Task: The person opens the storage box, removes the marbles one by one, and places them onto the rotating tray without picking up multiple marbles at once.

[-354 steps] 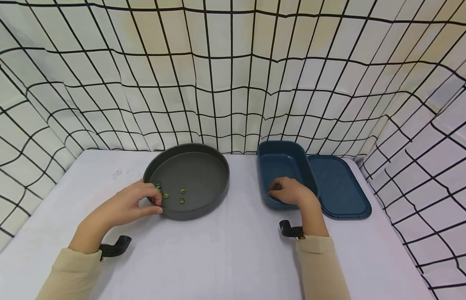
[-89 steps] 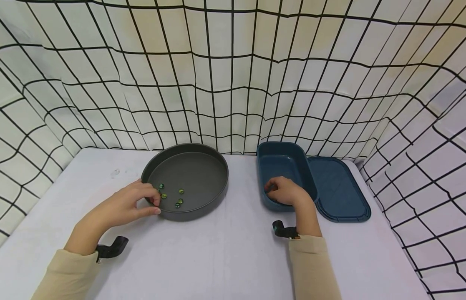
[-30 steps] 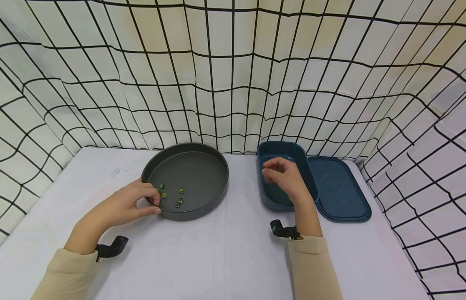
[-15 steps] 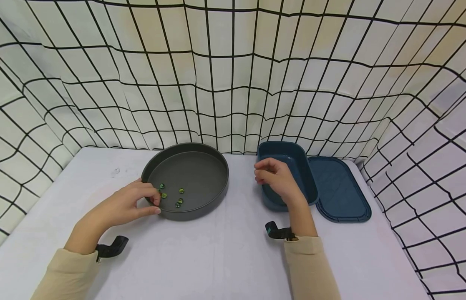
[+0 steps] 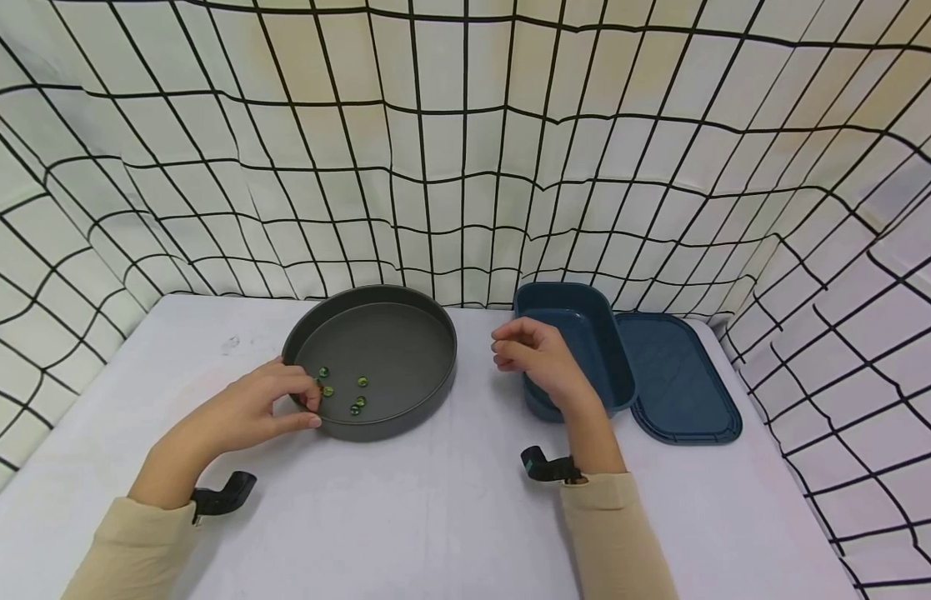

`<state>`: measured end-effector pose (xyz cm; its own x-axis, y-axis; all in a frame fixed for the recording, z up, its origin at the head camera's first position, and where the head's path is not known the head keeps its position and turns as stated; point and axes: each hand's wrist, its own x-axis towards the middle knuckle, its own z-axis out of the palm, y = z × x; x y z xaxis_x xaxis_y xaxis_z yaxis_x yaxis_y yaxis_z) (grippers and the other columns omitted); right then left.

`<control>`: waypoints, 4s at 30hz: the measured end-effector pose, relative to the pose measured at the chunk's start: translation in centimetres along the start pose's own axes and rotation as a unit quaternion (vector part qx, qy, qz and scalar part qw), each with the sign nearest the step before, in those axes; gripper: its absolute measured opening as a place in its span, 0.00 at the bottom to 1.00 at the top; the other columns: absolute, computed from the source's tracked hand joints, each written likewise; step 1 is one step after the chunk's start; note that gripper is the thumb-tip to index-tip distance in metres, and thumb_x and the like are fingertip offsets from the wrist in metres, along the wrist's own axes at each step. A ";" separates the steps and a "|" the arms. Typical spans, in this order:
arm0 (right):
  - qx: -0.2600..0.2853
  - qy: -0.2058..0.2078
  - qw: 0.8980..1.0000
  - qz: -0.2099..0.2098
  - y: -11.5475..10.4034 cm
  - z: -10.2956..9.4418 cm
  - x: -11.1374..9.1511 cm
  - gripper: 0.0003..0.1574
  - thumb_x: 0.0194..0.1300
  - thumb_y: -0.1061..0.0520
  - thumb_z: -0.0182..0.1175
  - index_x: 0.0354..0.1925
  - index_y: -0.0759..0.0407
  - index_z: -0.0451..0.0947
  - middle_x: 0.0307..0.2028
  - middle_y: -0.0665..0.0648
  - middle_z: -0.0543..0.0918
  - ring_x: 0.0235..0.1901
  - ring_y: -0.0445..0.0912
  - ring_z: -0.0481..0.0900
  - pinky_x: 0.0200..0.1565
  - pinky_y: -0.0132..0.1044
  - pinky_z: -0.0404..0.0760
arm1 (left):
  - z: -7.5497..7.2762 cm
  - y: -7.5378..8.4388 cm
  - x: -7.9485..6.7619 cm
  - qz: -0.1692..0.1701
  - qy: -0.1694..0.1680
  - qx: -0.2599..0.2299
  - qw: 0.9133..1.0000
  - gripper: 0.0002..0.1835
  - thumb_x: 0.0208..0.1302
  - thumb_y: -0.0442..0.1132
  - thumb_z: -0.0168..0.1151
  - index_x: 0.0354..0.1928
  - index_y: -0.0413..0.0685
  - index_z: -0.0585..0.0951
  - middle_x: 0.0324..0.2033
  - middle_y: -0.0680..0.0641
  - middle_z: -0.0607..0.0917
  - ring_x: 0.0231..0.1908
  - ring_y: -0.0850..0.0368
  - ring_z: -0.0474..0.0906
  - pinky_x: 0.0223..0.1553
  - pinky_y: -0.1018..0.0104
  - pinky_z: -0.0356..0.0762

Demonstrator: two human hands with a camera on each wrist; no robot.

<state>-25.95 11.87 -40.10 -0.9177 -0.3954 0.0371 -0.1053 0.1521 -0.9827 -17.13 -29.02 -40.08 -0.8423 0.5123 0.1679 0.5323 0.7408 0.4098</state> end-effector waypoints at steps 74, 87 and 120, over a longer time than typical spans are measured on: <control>0.003 -0.137 0.991 0.010 -1.8 12.7 3.8 0.15 0.70 0.61 0.60 0.51 0.70 0.77 0.42 0.66 0.83 0.36 0.47 0.83 0.44 0.42 0.85 | 0.2 0.1 0.1 -0.002 -0.003 -0.001 1.000 0.12 0.54 0.43 0.77 0.31 0.65 0.79 0.30 0.63 0.79 0.37 0.60 0.74 0.65 0.37 0.60; -0.235 -0.111 0.965 -0.027 -1.5 14.4 4.9 0.09 0.67 0.60 0.60 0.45 0.59 0.82 0.33 0.50 0.85 0.31 0.40 0.82 0.35 0.32 0.80 | 0.2 0.2 0.1 0.002 -0.004 0.004 1.000 0.12 0.54 0.43 0.77 0.31 0.65 0.79 0.30 0.64 0.78 0.37 0.60 0.74 0.62 0.42 0.64; -0.077 -0.032 0.994 -0.065 -1.2 10.3 0.7 0.08 0.70 0.63 0.58 0.46 0.59 0.80 0.44 0.63 0.84 0.40 0.50 0.84 0.45 0.43 0.84 | -0.3 -0.6 -0.3 -0.015 0.002 -0.013 1.000 0.11 0.56 0.44 0.76 0.32 0.65 0.80 0.35 0.62 0.80 0.43 0.58 0.74 0.53 0.52 0.69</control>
<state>-22.49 2.03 -40.75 -0.8669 -0.4765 0.1460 -0.2834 0.2303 -0.9309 -17.18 -29.76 -40.15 -0.8579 0.4887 0.1585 0.5047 0.7438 0.4383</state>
